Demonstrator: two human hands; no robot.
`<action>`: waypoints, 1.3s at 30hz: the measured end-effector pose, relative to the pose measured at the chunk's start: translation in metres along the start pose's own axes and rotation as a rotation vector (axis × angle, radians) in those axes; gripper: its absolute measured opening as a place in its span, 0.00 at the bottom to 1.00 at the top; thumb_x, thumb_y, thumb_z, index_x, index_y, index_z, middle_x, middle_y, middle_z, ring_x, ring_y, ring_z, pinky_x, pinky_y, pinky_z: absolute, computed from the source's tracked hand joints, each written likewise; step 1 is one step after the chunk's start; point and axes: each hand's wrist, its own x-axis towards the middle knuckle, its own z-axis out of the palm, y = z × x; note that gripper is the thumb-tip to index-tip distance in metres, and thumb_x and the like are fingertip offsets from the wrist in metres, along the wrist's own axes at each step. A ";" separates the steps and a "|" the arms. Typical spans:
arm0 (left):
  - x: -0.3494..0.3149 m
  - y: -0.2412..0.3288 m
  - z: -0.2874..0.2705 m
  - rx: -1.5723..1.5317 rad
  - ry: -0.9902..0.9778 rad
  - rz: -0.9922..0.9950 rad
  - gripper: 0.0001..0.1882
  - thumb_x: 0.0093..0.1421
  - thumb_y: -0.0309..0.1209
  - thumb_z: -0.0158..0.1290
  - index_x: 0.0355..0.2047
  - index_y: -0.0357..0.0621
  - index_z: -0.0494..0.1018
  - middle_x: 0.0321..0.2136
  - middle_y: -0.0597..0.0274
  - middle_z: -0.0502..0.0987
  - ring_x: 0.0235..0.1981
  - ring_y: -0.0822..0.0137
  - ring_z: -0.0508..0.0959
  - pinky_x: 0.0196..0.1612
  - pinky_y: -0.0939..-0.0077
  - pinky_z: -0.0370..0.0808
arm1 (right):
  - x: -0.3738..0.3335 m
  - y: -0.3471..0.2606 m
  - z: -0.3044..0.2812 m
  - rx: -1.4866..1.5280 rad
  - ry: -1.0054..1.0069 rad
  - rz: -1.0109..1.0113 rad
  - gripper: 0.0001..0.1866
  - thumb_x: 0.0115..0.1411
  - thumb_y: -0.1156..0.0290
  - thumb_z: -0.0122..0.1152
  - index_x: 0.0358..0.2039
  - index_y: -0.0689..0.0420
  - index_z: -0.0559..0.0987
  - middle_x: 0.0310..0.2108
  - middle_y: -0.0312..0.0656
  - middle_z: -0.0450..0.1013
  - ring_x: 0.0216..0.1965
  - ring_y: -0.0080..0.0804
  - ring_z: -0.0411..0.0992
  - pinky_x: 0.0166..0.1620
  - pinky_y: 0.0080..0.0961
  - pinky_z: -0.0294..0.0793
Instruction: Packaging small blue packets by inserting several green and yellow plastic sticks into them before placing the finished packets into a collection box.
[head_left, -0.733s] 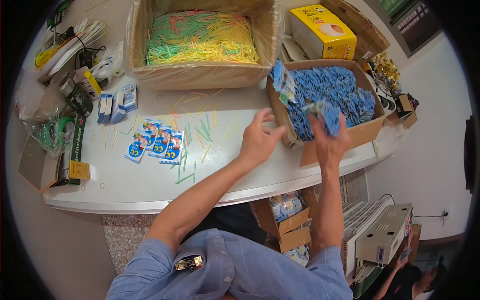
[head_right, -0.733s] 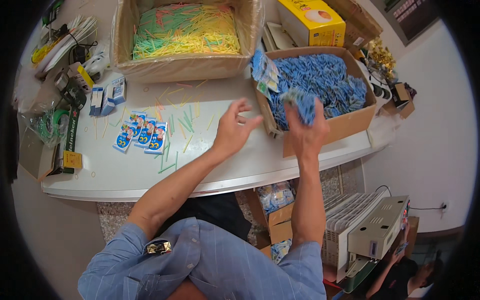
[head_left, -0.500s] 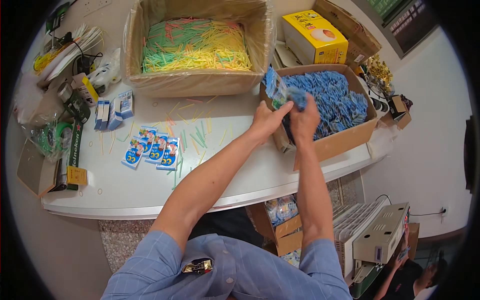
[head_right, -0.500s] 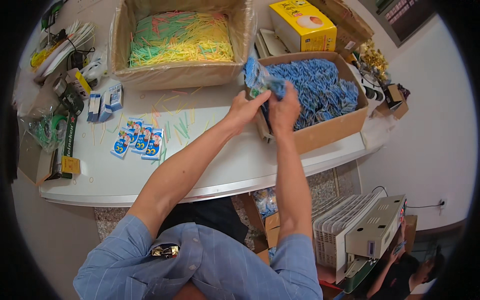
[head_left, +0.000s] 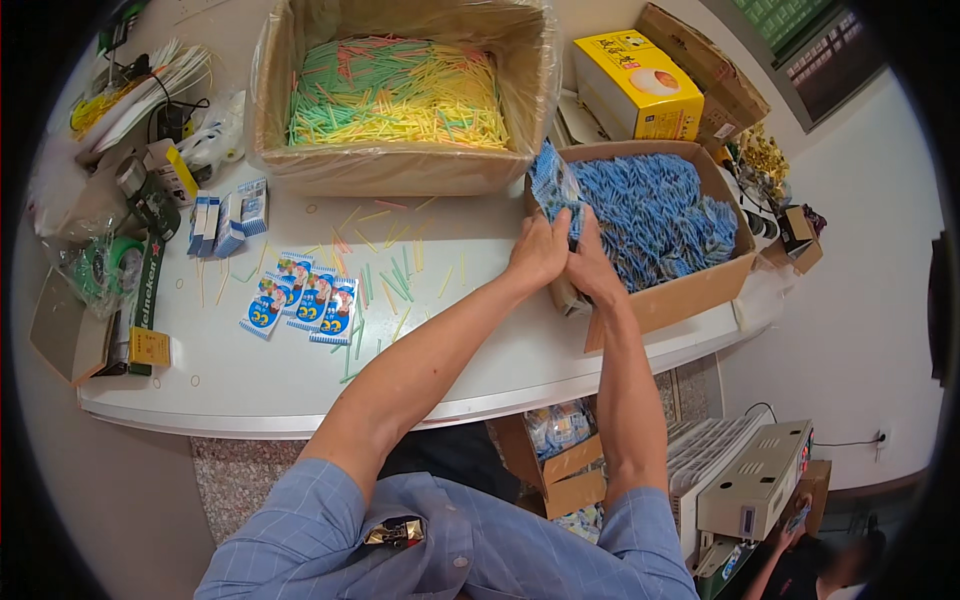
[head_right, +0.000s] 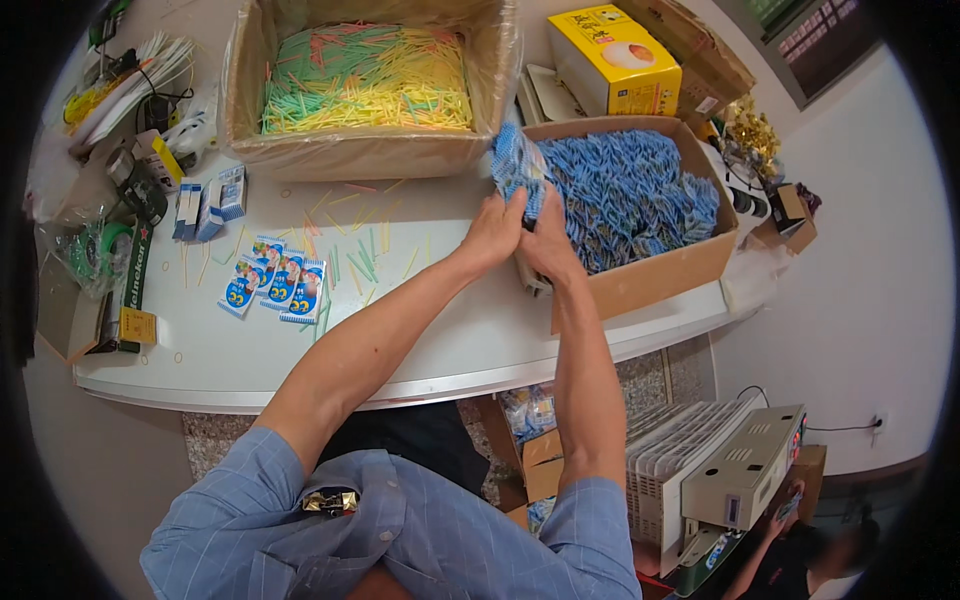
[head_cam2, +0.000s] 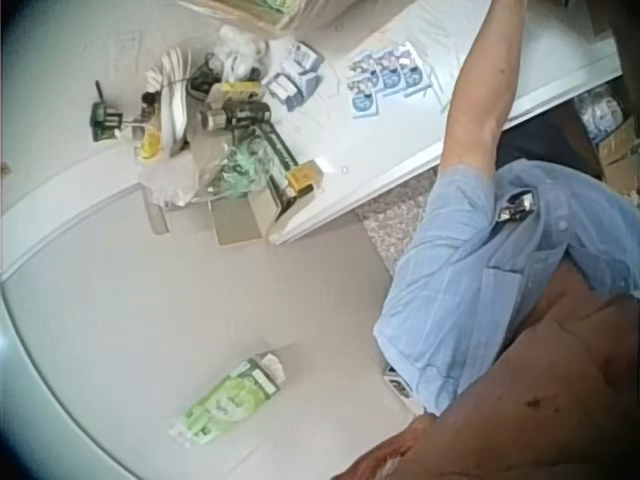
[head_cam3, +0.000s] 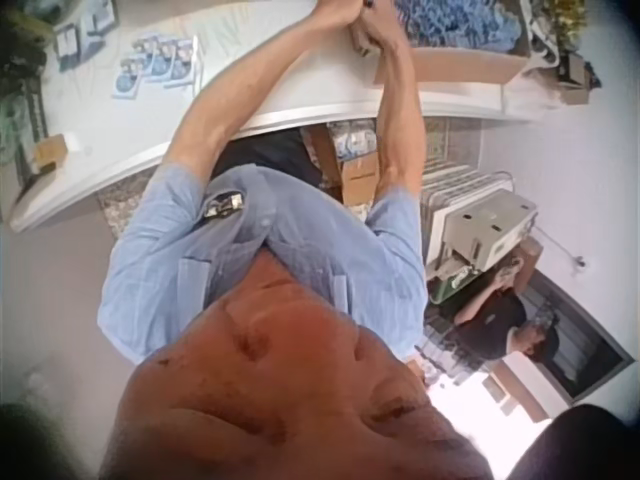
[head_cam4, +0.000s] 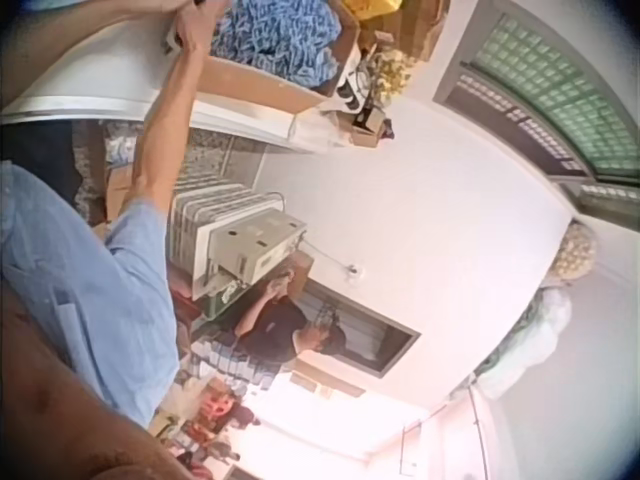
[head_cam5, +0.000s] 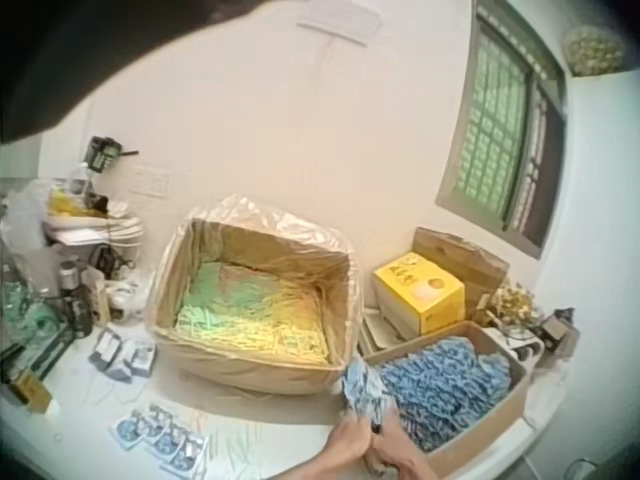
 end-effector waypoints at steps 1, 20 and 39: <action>0.007 -0.009 -0.001 0.004 0.007 0.001 0.33 0.71 0.51 0.38 0.62 0.33 0.63 0.56 0.41 0.72 0.54 0.50 0.75 0.55 0.59 0.71 | 0.005 -0.015 0.002 0.042 -0.059 0.013 0.41 0.51 0.69 0.70 0.62 0.62 0.60 0.56 0.55 0.66 0.59 0.50 0.64 0.62 0.38 0.63; -0.009 0.009 -0.042 -0.456 -0.157 -0.263 0.33 0.68 0.58 0.43 0.51 0.38 0.72 0.42 0.57 0.77 0.33 0.66 0.78 0.31 0.69 0.76 | -0.020 -0.022 -0.011 -0.320 -0.045 0.100 0.41 0.45 0.68 0.77 0.56 0.65 0.66 0.56 0.61 0.66 0.59 0.57 0.66 0.59 0.43 0.66; -0.019 0.006 -0.055 -0.400 -0.176 -0.234 0.30 0.69 0.55 0.45 0.46 0.36 0.75 0.36 0.58 0.79 0.33 0.66 0.80 0.32 0.69 0.78 | 0.007 -0.012 -0.018 -0.269 -0.156 0.152 0.42 0.45 0.53 0.77 0.52 0.70 0.72 0.45 0.63 0.76 0.48 0.62 0.73 0.55 0.47 0.69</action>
